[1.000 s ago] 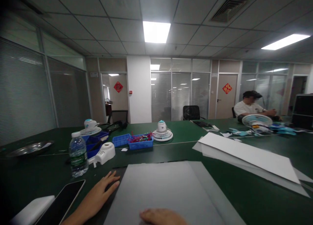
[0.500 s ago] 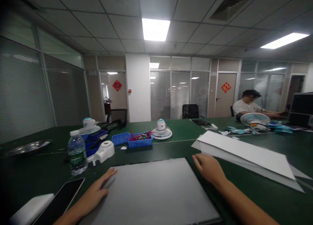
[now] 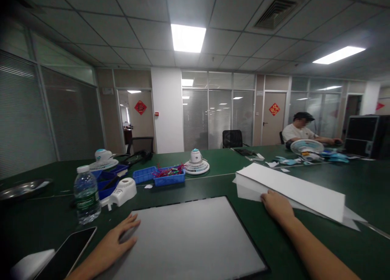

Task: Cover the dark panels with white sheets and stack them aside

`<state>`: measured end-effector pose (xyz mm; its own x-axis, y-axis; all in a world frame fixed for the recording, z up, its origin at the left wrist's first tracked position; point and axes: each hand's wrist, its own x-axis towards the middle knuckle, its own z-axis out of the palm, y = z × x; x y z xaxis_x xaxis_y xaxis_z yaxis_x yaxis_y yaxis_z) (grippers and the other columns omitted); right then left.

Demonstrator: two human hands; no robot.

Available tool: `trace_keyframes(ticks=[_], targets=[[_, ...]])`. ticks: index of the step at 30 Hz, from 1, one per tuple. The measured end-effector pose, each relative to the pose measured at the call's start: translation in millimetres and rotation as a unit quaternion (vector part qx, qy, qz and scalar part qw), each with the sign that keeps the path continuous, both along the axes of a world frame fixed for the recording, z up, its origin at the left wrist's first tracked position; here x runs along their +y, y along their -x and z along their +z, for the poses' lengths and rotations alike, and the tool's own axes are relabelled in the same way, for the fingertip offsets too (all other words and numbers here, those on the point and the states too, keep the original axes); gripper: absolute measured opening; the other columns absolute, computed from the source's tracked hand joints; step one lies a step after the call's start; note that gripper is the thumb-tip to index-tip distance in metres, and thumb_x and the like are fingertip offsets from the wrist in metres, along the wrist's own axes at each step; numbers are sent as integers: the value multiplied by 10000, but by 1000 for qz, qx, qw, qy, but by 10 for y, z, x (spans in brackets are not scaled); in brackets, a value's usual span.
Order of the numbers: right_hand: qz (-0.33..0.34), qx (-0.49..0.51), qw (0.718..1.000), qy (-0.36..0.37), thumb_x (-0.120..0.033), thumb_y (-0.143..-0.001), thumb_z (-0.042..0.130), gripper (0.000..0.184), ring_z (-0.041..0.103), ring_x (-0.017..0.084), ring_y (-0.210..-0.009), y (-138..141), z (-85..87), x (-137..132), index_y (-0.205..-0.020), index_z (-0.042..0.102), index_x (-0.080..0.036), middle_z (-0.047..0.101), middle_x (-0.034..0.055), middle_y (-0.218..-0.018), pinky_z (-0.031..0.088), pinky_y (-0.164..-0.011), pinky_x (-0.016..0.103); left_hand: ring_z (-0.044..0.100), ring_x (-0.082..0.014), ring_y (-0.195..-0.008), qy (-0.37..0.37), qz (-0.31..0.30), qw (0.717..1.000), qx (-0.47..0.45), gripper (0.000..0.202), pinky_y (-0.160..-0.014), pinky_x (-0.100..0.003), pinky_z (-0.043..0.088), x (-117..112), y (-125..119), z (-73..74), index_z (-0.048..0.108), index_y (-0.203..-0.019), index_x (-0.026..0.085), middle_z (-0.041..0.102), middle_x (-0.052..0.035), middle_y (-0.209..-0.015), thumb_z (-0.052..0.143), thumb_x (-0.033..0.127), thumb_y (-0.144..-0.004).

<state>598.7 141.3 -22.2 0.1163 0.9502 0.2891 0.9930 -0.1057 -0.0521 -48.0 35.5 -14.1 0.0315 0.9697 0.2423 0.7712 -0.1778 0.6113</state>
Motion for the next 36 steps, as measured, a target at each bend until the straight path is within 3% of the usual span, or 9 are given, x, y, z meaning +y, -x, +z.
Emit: trace_keyframes(ticks=[2,8,13,17,23,26,29,33,36], targets=[[20,5,1000,3,-517,-942,398,506,626,326,-1139,41,-5,12,-1156,742,-214,670,168,-1214,442,-985,439,392,-340,-1464,6,2,1000,3,593,-1225,-533,267,-7,-10,16,715,-1243,216,518,-108,-1522,691,469,-708],[17,28,999,8,-723,-906,370,798,580,350,-1223,104,-88,37,-1428,545,-146,572,207,-1388,463,-972,452,388,-340,-1465,14,4,1000,4,599,-1227,-525,263,4,18,-25,711,-1252,238,498,-89,-1541,699,504,-715],[33,19,999,-10,-651,-935,405,597,650,316,-1076,218,-52,-7,-1148,715,-187,693,167,-1167,474,-885,414,393,-342,-1462,7,1,1000,8,591,-1223,-529,270,25,48,-75,709,-1254,241,507,-91,-1535,694,503,-725],[53,8,997,-57,-494,-993,372,472,685,251,-884,402,60,-122,-876,720,-198,729,114,-911,457,-781,347,402,-351,-1455,4,5,1000,3,586,-1218,-542,277,16,47,-58,715,-1245,241,514,-97,-1527,700,496,-717],[34,-8,977,-209,-455,-1037,195,558,665,256,-752,693,443,-409,-990,661,-151,712,143,-870,400,-644,336,401,-341,-1457,-18,13,1000,-8,581,-1208,-525,302,-33,35,1,709,-1251,213,472,-122,-1553,677,492,-743],[114,-34,965,-235,-494,-1032,252,527,660,223,-712,1169,549,-629,-912,660,-183,706,99,-791,394,-652,317,373,-347,-1471,-23,23,999,3,586,-1208,-537,298,-53,17,25,705,-1256,205,481,-126,-1547,686,468,-733],[240,-55,946,-209,-461,-1037,334,429,662,156,-662,1928,420,-955,-857,648,-231,700,18,-711,398,-640,264,363,-342,-1477,-10,22,1000,19,579,-1216,-536,285,-61,-3,40,696,-1273,214,493,-117,-1540,672,458,-748],[471,-50,868,-147,-522,-1002,425,356,676,161,-637,2737,115,-1377,-910,638,-252,734,-11,-760,425,-590,260,369,-332,-1476,-9,22,1000,16,565,-1223,-527,276,-51,-4,32,695,-1274,213,509,-107,-1530,638,496,-788],[551,-31,808,-205,-470,-1026,398,328,715,172,-871,2851,91,-1520,-1090,639,-256,768,10,-1008,481,-715,260,364,-330,-1480,-7,22,1000,11,555,-1225,-525,275,-39,18,11,701,-1265,208,522,-106,-1522,615,519,-814]])
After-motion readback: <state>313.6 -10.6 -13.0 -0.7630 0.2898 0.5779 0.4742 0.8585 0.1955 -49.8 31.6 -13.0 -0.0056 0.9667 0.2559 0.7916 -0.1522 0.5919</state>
